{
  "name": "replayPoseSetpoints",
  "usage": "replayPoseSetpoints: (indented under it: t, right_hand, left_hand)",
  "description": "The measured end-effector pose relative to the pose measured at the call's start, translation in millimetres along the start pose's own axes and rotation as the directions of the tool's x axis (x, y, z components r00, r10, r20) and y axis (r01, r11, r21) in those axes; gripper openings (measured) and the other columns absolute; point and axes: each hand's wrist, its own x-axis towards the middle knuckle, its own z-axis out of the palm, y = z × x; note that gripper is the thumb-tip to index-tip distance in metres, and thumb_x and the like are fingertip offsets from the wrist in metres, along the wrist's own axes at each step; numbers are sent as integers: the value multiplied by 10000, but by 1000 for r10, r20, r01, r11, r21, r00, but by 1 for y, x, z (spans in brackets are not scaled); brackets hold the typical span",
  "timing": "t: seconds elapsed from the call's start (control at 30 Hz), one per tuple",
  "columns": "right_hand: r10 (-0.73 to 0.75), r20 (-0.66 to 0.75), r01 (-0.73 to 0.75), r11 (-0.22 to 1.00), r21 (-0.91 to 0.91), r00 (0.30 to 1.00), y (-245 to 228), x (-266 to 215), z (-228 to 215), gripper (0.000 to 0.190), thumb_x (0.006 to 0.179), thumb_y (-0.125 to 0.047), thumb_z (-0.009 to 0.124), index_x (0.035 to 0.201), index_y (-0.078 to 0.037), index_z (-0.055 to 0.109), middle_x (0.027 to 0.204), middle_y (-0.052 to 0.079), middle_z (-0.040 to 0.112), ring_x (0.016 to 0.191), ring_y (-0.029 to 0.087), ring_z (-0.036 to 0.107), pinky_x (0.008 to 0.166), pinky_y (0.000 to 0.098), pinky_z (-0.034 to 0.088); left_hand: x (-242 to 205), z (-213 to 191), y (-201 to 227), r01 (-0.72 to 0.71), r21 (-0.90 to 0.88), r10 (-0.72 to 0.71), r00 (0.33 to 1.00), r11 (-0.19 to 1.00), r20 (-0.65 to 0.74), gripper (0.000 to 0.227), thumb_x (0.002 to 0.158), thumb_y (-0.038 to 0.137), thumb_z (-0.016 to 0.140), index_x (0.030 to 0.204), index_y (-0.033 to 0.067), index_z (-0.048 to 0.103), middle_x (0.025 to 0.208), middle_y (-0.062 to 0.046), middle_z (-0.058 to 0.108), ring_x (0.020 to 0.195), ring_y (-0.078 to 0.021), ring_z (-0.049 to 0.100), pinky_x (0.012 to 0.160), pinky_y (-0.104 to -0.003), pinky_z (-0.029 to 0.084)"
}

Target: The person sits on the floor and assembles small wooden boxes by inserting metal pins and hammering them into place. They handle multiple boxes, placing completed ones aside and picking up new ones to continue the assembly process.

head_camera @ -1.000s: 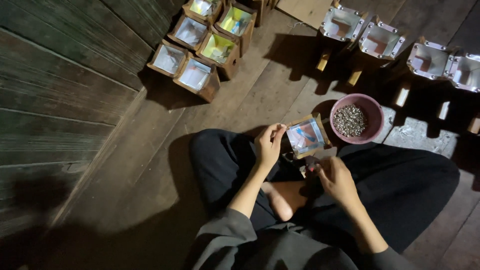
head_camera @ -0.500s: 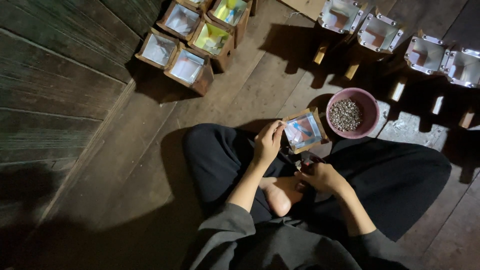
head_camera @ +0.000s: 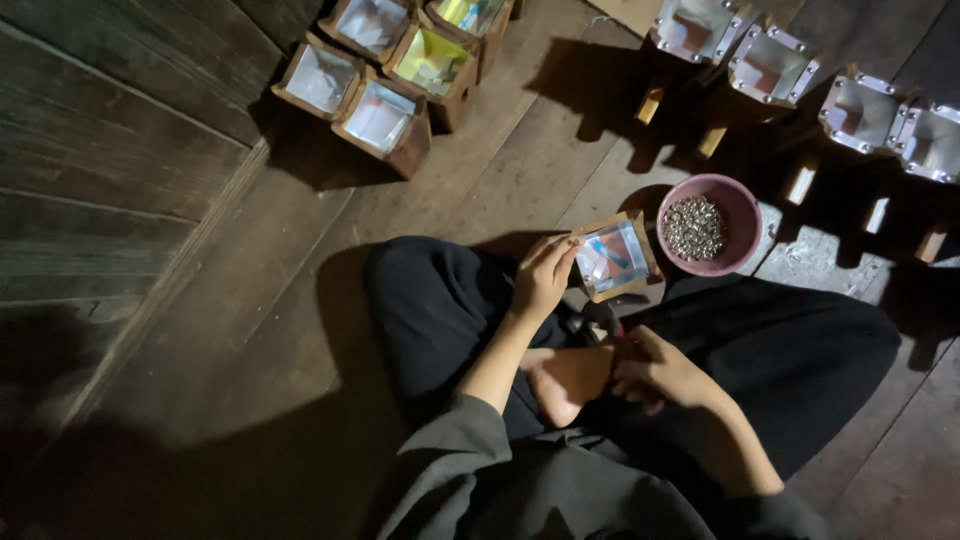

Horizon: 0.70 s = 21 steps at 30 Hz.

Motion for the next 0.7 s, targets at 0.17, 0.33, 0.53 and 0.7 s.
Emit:
replayPoseSetpoints:
  t: [0.17,0.33,0.53,0.7]
  right_hand:
    - [-211,-77,215,976,45,975,24,-49,-7,604,745,-2,810,1314,-33,609,1226,252,666,1284,368,611,1065,559,473]
    - [-659,-317,568,750,-338,682,-20,-86,-18,679,783,51,711,1424,13,491,1126,100,667,1025,134,624,886,233,452]
    - [-793,-398,469,598,-650,461,-36,-47,-2,186,928,-351,749,945,-172,702,576,64,611,507,316,641,463,371,444]
    - [-853,-350,536,517,-667,387,-45,-4,3,393,907,-188,771,1240,-1,681,718,256,685,637,444,702,500,465,509]
  left_hand:
    - [2,-5,0,-19,-8,19,999,1000,27,93,989,116,707,1036,69,771,988,-81,765,875,-257,752,766,-332,613]
    - [5,-12,3,-16,-64,25,990,998,137,141,1043,75,605,1081,-4,715,1088,-130,729,994,-262,721,942,-363,587]
    - [5,-6,2,-23,-17,24,998,1000,57,87,988,104,704,1015,53,769,987,-89,762,897,-258,753,777,-328,616]
    - [-1,-2,-1,-11,-18,12,999,1000,53,54,953,74,741,993,48,766,945,-83,753,871,-268,748,758,-347,625]
